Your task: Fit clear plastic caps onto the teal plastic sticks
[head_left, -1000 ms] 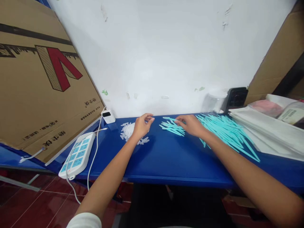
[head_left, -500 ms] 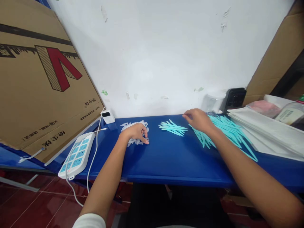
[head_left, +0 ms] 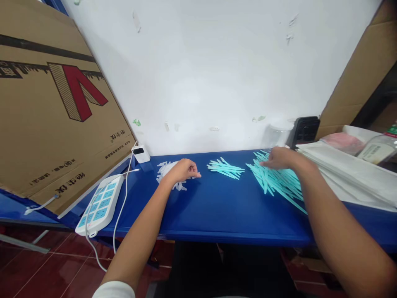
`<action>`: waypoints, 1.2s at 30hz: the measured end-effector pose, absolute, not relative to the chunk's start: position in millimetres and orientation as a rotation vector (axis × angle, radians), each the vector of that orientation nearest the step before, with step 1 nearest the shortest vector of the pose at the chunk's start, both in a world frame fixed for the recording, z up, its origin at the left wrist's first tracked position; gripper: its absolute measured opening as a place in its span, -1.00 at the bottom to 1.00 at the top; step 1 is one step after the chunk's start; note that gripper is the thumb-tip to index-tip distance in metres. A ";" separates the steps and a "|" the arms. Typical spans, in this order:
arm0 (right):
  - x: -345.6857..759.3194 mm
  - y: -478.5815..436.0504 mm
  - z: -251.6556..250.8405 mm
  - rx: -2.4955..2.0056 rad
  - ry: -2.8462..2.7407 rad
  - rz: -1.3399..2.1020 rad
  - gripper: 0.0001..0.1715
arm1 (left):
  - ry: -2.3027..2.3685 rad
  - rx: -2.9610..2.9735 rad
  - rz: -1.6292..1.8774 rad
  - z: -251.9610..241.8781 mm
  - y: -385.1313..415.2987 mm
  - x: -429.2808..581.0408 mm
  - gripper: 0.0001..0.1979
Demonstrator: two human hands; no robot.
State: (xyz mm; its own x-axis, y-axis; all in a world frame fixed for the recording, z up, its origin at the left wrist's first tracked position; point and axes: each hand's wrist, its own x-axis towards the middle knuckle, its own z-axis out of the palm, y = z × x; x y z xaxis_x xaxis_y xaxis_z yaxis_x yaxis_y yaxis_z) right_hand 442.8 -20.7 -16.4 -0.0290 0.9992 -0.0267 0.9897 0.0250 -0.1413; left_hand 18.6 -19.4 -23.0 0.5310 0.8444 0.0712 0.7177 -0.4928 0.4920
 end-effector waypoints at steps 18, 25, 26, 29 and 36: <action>407.4 -27.3 -14.5 -1.974 -2.333 0.099 -0.69 | 1.136 2.213 0.661 -28.0 -22.5 29.9 -0.65; 395.2 -28.5 -17.4 -1.824 -2.225 0.100 -0.70 | 1.083 2.108 0.754 -28.3 -22.8 36.0 -0.70; 392.8 -29.8 -16.4 -1.780 -2.191 0.133 -0.72 | 1.081 2.106 0.764 -28.8 -22.6 36.3 -0.70; 384.3 -35.2 -11.7 -1.574 -2.108 0.263 -0.69 | 1.069 2.117 0.791 -29.4 -22.7 37.0 -0.69; 357.9 -50.0 -5.1 -1.209 -2.014 0.692 -0.43 | 1.023 2.007 0.899 -26.7 -23.9 37.4 -0.62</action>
State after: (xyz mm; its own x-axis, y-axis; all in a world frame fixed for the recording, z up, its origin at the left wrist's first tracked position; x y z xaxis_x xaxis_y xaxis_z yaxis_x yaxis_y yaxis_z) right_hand 357.9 -50.0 -5.1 -0.3384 0.8990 0.2780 0.5380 0.4272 -0.7267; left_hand 37.4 -23.9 -26.7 0.4471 0.8555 0.2611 0.3691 -0.4423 0.8174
